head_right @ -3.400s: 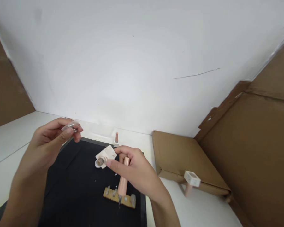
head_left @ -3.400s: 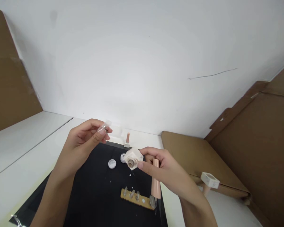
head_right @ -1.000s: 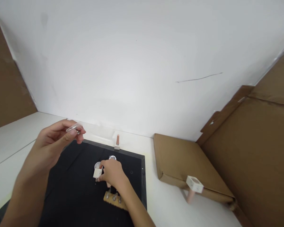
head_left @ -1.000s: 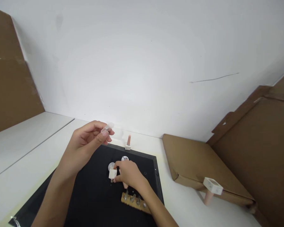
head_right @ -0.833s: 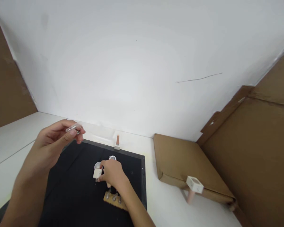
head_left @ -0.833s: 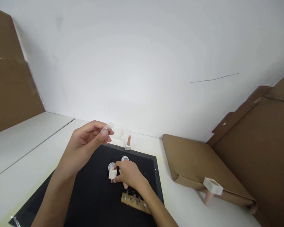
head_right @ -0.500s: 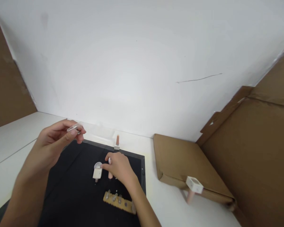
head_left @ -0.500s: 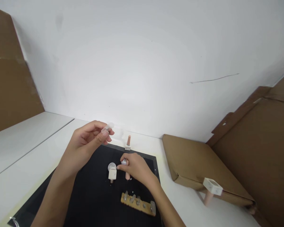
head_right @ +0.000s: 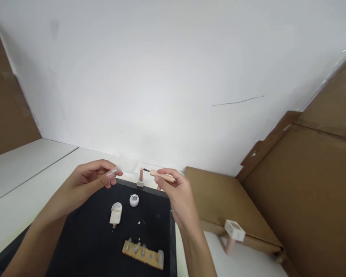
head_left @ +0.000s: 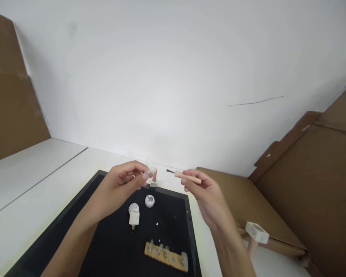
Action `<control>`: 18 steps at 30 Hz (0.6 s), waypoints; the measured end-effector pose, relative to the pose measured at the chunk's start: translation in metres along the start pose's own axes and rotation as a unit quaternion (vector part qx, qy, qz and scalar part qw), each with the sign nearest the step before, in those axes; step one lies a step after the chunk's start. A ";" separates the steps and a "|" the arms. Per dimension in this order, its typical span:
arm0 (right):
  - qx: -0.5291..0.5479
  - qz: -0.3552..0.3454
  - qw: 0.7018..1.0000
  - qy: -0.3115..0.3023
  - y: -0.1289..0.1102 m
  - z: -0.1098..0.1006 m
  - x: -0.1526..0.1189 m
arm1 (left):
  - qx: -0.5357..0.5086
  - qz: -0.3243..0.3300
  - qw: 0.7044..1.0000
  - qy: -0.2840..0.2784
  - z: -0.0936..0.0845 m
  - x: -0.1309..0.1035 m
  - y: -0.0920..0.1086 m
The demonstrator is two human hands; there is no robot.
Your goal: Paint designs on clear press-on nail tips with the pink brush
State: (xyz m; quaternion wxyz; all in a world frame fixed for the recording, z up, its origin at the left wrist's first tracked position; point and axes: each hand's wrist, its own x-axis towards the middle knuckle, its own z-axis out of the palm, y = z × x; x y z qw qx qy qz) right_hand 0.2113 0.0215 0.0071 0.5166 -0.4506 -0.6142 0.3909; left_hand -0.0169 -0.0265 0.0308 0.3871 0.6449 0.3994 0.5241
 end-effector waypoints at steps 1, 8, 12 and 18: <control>0.016 -0.018 1.000 0.016 -0.006 -0.001 -0.005 | 0.006 -0.002 1.000 -0.011 -0.001 0.000 -0.003; 0.039 -0.127 0.989 0.065 -0.030 0.006 -0.037 | 0.032 -0.010 0.998 -0.048 -0.003 0.000 -0.011; -0.043 -0.239 0.968 0.062 -0.034 0.015 -0.047 | 0.039 -0.008 0.998 -0.048 -0.001 -0.001 -0.010; -0.121 -0.344 0.931 0.030 -0.043 0.019 -0.052 | 0.052 0.014 0.997 -0.059 0.002 -0.002 -0.006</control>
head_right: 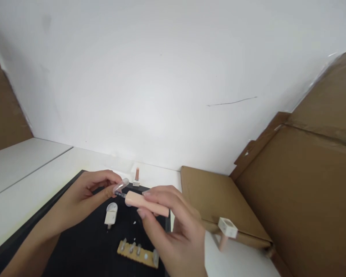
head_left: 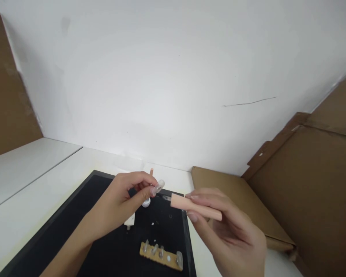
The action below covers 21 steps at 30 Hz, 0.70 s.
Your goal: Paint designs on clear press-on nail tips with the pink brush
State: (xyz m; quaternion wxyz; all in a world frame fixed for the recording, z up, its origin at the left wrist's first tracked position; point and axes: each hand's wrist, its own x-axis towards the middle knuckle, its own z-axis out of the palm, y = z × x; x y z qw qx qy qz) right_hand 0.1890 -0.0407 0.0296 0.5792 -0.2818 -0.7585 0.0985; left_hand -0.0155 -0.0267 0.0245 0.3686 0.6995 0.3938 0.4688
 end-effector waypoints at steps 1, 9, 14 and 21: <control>-0.011 -0.012 1.000 -0.006 0.000 0.000 0.000 | 0.003 0.006 1.000 -0.003 0.000 0.000 0.001; -0.139 -0.048 0.988 0.044 0.003 -0.004 -0.003 | -0.037 0.002 0.999 -0.012 0.001 0.000 0.001; -0.062 -0.024 0.998 0.012 -0.007 -0.006 -0.003 | -0.091 -0.009 0.996 -0.013 0.001 0.001 -0.004; -0.137 -0.040 0.990 0.007 -0.008 -0.003 0.000 | -0.130 -0.011 0.991 -0.021 0.002 0.002 -0.001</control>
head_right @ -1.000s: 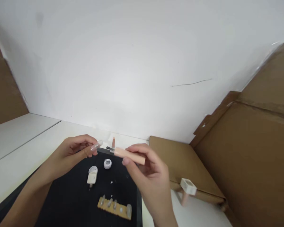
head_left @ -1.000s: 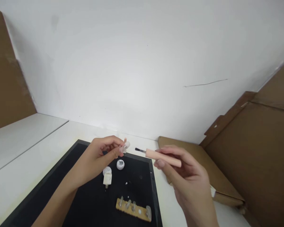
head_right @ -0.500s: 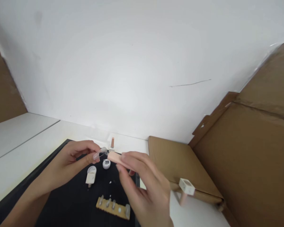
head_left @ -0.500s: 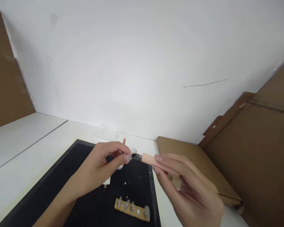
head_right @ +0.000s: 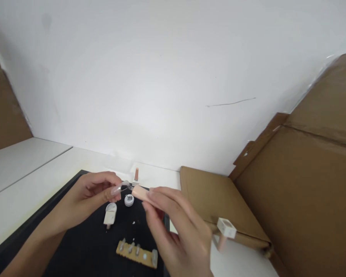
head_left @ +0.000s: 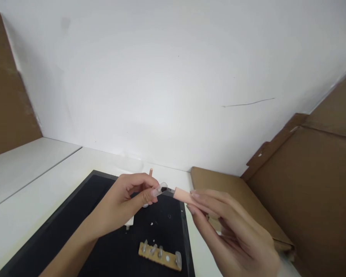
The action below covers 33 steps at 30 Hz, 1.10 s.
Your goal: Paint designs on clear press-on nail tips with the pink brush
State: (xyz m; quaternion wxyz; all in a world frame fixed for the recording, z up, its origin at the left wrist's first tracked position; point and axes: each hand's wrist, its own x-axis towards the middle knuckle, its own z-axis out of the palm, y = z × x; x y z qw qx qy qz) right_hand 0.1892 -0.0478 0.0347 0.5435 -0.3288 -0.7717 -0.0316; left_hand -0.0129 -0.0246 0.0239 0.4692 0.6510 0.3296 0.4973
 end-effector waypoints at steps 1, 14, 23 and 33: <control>-0.016 0.001 1.000 0.005 0.000 0.000 -0.001 | -0.002 0.001 1.000 0.006 0.000 0.000 0.000; -0.055 0.009 0.998 0.024 -0.003 0.000 -0.004 | 0.012 0.015 1.000 0.016 -0.001 0.002 -0.004; -0.019 -0.017 1.000 -0.018 -0.013 0.001 -0.001 | 0.071 0.058 0.995 0.049 0.001 0.006 -0.002; 0.016 0.000 1.000 -0.012 -0.011 -0.002 -0.003 | 0.133 0.110 0.983 0.063 0.000 0.005 -0.003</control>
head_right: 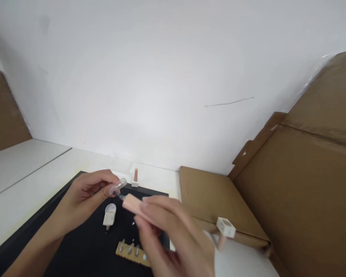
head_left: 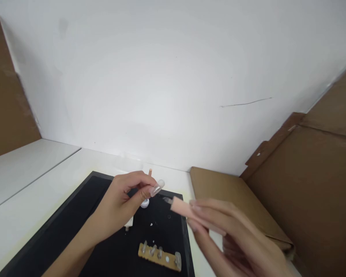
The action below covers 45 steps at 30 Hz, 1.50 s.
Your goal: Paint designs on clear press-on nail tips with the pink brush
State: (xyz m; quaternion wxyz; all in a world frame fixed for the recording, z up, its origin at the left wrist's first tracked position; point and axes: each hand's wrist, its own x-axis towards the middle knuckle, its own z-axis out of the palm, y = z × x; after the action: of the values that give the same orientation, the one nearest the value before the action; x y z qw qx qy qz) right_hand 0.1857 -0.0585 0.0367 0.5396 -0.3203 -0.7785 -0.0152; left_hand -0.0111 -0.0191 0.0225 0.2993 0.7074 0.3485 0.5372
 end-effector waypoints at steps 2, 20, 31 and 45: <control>-0.025 -0.007 1.000 0.008 -0.004 0.001 0.001 | 0.023 0.020 1.000 -0.007 -0.001 0.000 0.002; -0.052 0.032 0.997 0.038 -0.001 -0.008 0.008 | 0.152 0.128 0.980 0.007 -0.003 -0.002 0.010; -0.069 0.025 0.997 0.034 -0.004 -0.007 0.010 | 0.162 0.130 0.978 0.009 -0.005 -0.003 0.010; 0.030 0.080 0.995 0.059 -0.001 -0.010 0.010 | 0.160 0.084 0.983 0.013 -0.002 -0.006 0.005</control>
State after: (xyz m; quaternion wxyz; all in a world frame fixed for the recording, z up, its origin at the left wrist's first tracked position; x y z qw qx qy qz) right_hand 0.1910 -0.0577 0.0497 0.5936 -0.3635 -0.7173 0.0327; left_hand -0.0136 -0.0269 0.0234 0.1313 0.7656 0.3735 0.5071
